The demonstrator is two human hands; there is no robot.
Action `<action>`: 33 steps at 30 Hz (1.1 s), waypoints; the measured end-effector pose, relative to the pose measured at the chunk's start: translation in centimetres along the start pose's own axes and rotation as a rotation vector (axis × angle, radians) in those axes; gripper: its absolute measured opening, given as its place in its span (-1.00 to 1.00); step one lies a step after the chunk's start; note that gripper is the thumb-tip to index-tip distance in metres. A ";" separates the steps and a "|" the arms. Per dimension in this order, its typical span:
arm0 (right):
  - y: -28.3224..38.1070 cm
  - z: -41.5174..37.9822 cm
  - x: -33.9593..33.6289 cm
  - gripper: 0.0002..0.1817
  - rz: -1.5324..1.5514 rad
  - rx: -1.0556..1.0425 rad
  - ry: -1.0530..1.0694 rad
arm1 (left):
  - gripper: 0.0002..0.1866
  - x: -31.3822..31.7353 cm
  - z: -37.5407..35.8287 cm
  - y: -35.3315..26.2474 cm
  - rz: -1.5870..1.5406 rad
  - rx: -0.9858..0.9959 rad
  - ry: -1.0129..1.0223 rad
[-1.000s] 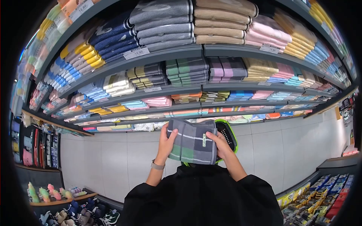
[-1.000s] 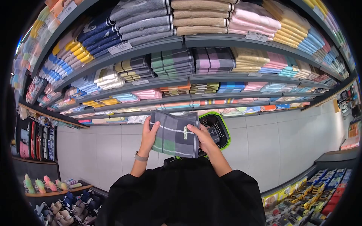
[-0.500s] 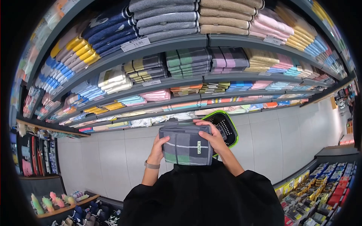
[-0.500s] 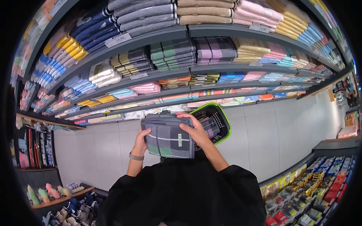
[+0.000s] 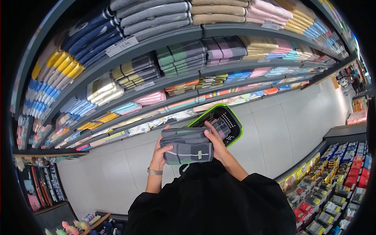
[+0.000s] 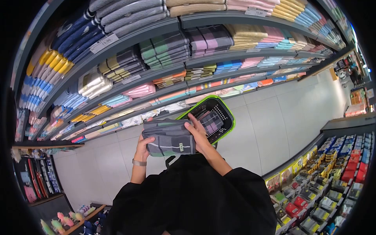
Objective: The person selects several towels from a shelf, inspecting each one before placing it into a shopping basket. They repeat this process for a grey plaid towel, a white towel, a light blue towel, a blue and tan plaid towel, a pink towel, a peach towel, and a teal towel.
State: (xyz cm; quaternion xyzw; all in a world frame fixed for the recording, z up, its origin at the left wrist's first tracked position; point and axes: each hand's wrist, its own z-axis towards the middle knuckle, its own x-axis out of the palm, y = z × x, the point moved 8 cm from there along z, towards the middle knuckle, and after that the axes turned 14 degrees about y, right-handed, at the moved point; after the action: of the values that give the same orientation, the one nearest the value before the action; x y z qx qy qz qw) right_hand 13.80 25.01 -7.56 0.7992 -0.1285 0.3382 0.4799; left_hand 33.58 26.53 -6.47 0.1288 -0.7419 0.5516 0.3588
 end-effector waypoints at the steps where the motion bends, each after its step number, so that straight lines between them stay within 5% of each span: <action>1: -0.1 -0.6 -0.4 -0.35 0.003 0.001 -0.011 | -0.16 -0.1 0.0 0.3 -0.002 0.003 -0.013; 4: -2.7 -2.3 0.7 -0.26 0.131 0.226 0.317 | -0.19 0.1 -0.5 0.9 -0.057 -0.001 -0.021; 8: -2.7 -3.7 0.8 -0.22 0.104 0.208 0.526 | -0.22 -1.0 -1.3 2.8 -0.115 -0.052 -0.130; 10: -2.5 -2.9 -0.8 -0.29 -0.305 0.182 0.396 | -0.33 -1.4 -1.2 4.0 -0.146 -0.055 -0.209; 18: -3.8 -4.0 -19.7 -0.47 -0.191 0.406 0.010 | -0.55 -3.0 0.9 22.6 -0.035 -0.247 -0.399; 21: -4.6 -5.3 -26.9 -0.45 -0.236 0.490 0.007 | -0.59 -4.9 1.3 33.7 0.132 -0.352 -0.566; 25: -8.5 -5.9 -35.9 -0.41 -0.328 0.666 0.083 | -0.62 -4.5 3.4 41.7 -0.071 -0.240 -0.686; 33: -18.1 6.2 -49.1 -0.42 -0.912 0.460 0.024 | -0.66 -10.1 -0.4 47.1 0.241 -0.336 -0.781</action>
State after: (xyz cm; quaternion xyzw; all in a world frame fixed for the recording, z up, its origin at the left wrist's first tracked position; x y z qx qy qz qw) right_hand -10.25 23.03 -54.38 0.8550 0.3166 0.1231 0.3918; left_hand 13.24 41.71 -47.47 0.1801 -0.9110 0.3711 0.0008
